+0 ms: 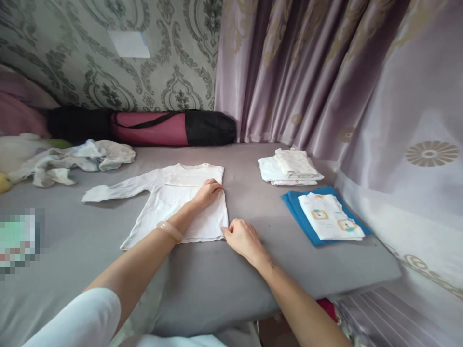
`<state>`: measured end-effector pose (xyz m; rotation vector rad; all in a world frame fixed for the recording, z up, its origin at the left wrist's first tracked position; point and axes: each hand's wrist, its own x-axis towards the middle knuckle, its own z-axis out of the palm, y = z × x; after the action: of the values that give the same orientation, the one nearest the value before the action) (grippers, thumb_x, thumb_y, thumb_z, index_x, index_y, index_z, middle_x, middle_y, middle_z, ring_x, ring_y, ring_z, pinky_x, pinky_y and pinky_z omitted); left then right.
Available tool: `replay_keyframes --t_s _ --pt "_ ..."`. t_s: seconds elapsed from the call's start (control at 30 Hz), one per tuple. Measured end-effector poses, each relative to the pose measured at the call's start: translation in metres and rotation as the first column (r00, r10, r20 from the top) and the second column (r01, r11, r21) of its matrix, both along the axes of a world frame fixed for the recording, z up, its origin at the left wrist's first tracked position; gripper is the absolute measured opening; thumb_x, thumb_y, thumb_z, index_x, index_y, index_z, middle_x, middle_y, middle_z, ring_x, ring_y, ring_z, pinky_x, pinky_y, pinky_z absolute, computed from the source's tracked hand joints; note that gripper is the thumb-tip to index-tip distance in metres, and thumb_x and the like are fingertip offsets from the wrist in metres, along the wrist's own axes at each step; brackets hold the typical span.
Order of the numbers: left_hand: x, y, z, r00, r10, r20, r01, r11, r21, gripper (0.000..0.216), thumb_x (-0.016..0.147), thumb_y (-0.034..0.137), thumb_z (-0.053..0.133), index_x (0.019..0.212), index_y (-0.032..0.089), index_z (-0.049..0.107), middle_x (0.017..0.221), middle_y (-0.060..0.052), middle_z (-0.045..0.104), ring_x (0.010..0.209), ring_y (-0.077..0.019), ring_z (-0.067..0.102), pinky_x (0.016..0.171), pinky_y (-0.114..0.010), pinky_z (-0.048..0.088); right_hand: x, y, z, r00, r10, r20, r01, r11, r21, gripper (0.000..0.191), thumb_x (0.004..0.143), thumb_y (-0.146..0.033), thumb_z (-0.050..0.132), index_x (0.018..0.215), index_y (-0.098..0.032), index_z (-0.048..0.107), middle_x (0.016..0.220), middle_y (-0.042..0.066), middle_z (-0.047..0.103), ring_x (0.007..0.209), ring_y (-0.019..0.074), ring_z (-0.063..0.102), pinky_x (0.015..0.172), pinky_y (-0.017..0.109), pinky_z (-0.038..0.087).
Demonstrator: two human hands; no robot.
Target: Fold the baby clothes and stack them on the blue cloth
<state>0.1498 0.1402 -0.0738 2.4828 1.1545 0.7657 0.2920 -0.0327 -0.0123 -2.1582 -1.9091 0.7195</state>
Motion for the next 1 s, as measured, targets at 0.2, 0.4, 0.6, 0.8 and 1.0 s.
replay_keyframes --t_s 0.2,0.4,0.6,0.8,1.0 --pt "-0.001 0.003 -0.014 0.999 0.023 0.026 -0.023 1.0 -0.016 0.035 0.093 0.022 0.041 0.101 0.016 0.074 0.1 -0.011 0.066 0.097 -0.0207 0.057 0.095 -0.035 0.046 0.007 -0.004 -0.004 0.997 0.002 -0.081 -0.005 0.999 -0.033 0.026 0.083 -0.037 0.055 0.066 -0.019 0.062 0.065 0.001 0.065 0.062 0.0136 0.057 0.056 0.022 0.032" --pt "-0.001 0.002 -0.009 0.999 0.034 -0.007 -0.034 0.999 -0.014 0.033 0.093 0.021 0.041 0.102 0.016 0.073 0.101 -0.01 0.065 0.098 -0.0213 0.057 0.095 -0.035 0.046 0.014 -0.013 -0.008 0.997 0.005 -0.082 -0.01 0.998 -0.064 0.029 0.084 -0.038 0.053 0.061 -0.02 0.058 0.057 -0.002 0.056 0.058 0.0124 0.052 0.054 0.022 0.029" --pt "0.002 -0.015 0.003 0.992 0.001 -0.129 -0.003 1.0 -0.011 0.037 0.094 0.016 0.033 0.112 0.013 0.066 0.11 -0.013 0.064 0.105 -0.0224 0.057 0.097 -0.035 0.046 0.005 -0.002 0.006 0.98 0.1 0.174 -0.124 0.984 0.131 0.025 0.092 -0.037 0.048 0.097 -0.021 0.067 0.094 0.008 0.07 0.088 0.022 0.064 0.075 0.03 0.044" --pt "-0.028 -0.068 0.02 0.959 -0.07 -0.275 0.068 0.998 -0.017 0.045 0.093 0.019 0.04 0.136 0.005 0.042 0.141 -0.023 0.046 0.136 -0.0265 0.04 0.11 -0.037 0.035 0.005 0.015 -0.012 0.843 0.428 0.325 -0.508 0.831 0.224 0.043 0.096 -0.022 0.038 0.134 -0.013 0.053 0.144 0.015 0.049 0.132 0.0258 0.045 0.109 0.039 0.034" --pt "-0.126 -0.136 0.045 0.913 0.29 -0.286 -0.285 0.957 0.06 0.04 0.093 0.031 0.046 0.13 0.013 0.047 0.136 -0.019 0.051 0.128 -0.0279 0.047 0.104 -0.04 0.039 -0.013 0.058 0.005 0.797 0.518 0.311 -0.6 0.741 0.302 0.029 0.096 -0.02 0.039 0.105 -0.017 0.067 0.113 0.012 0.067 0.111 0.0244 0.059 0.101 0.04 0.041"
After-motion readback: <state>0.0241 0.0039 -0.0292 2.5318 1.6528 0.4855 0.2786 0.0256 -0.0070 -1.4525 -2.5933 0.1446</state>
